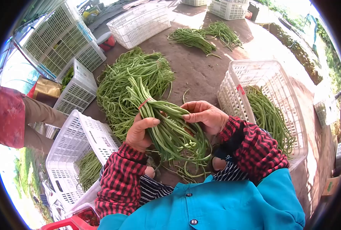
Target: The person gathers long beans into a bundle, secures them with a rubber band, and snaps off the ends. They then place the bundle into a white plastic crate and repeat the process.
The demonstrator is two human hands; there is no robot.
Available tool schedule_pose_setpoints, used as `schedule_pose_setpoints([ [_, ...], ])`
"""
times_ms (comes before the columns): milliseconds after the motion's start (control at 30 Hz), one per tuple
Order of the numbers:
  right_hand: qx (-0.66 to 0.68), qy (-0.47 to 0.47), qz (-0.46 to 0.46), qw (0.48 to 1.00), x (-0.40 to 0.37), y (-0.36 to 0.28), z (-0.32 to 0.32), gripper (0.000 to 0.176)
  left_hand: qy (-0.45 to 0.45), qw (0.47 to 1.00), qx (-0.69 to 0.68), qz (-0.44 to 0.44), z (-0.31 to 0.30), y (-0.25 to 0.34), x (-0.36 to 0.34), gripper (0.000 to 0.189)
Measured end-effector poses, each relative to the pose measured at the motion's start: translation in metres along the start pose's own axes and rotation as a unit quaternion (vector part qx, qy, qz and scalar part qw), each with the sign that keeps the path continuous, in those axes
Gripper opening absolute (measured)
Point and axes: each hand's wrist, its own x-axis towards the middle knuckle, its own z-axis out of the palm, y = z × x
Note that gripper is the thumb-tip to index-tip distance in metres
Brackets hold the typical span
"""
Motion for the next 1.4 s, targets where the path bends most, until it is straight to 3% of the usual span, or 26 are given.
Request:
schedule_pose_setpoints([
  [67,0.009,0.008,0.008,1.000,-0.001,-0.006,-0.004,0.028,-0.013,0.996,-0.076,-0.037,-0.005,0.000,0.000,0.049],
  [233,0.010,-0.001,0.009,1.000,0.002,-0.007,-0.001,0.026,-0.009,0.998,-0.066,-0.012,-0.003,0.000,-0.004,0.051],
  [300,-0.042,0.025,-0.031,0.998,0.003,-0.004,-0.004,0.025,-0.009,0.999,-0.043,-0.016,-0.005,0.001,-0.006,0.054],
  [633,-0.029,0.006,0.010,1.000,0.008,-0.007,-0.004,0.024,-0.033,0.996,-0.080,-0.009,-0.005,0.001,-0.009,0.050],
  [800,-0.266,-0.057,-0.049,0.961,0.008,0.001,-0.003,0.033,0.003,0.999,0.002,0.052,0.005,-0.003,-0.008,0.036],
  [833,-0.276,-0.044,-0.007,0.960,0.008,0.003,-0.004,0.049,0.015,0.998,-0.011,0.052,0.006,-0.007,-0.008,0.034],
  [867,-0.276,-0.044,-0.008,0.960,0.012,0.008,-0.007,0.049,0.027,0.998,-0.024,0.051,0.006,-0.009,-0.007,0.033],
  [900,-0.445,0.016,-0.153,0.882,0.017,0.016,-0.009,0.063,0.036,0.998,-0.040,0.013,0.008,-0.008,-0.007,0.032],
  [933,-0.588,0.076,-0.289,0.752,0.021,0.022,-0.007,0.077,0.036,0.998,-0.040,0.012,0.007,-0.010,-0.004,0.032],
  [967,-0.607,0.109,-0.300,0.728,0.022,0.027,-0.001,0.099,0.041,0.998,-0.041,0.002,0.007,-0.013,-0.001,0.032],
  [1000,-0.606,0.110,-0.300,0.728,0.021,0.030,0.006,0.099,0.046,0.998,-0.042,-0.008,0.009,-0.015,0.001,0.031],
  [1067,-0.719,0.182,-0.274,0.612,0.019,0.034,0.016,0.102,0.062,0.997,-0.036,0.012,0.013,-0.021,0.003,0.028],
  [1133,-0.730,0.197,-0.268,0.597,0.016,0.033,0.015,0.098,0.093,0.995,0.035,0.028,0.008,-0.024,0.005,0.027],
  [1200,-0.763,0.228,-0.257,0.548,0.012,0.022,0.019,0.093,0.089,0.995,0.001,0.044,0.017,-0.016,0.003,0.020],
  [1233,-0.758,0.236,-0.320,0.517,0.012,0.022,0.023,0.084,0.109,0.992,0.014,0.067,0.021,-0.017,0.003,0.022],
  [1267,-0.758,0.237,-0.320,0.516,0.013,0.023,0.027,0.084,0.128,0.987,0.028,0.088,0.023,-0.018,0.003,0.023],
  [1367,-0.681,0.234,-0.360,0.593,0.014,0.028,0.030,0.063,0.090,0.988,0.056,0.114,0.026,-0.019,0.002,0.027],
  [1400,-0.681,0.235,-0.360,0.593,0.014,0.028,0.029,0.063,0.090,0.988,0.057,0.113,0.029,-0.019,0.001,0.027],
])
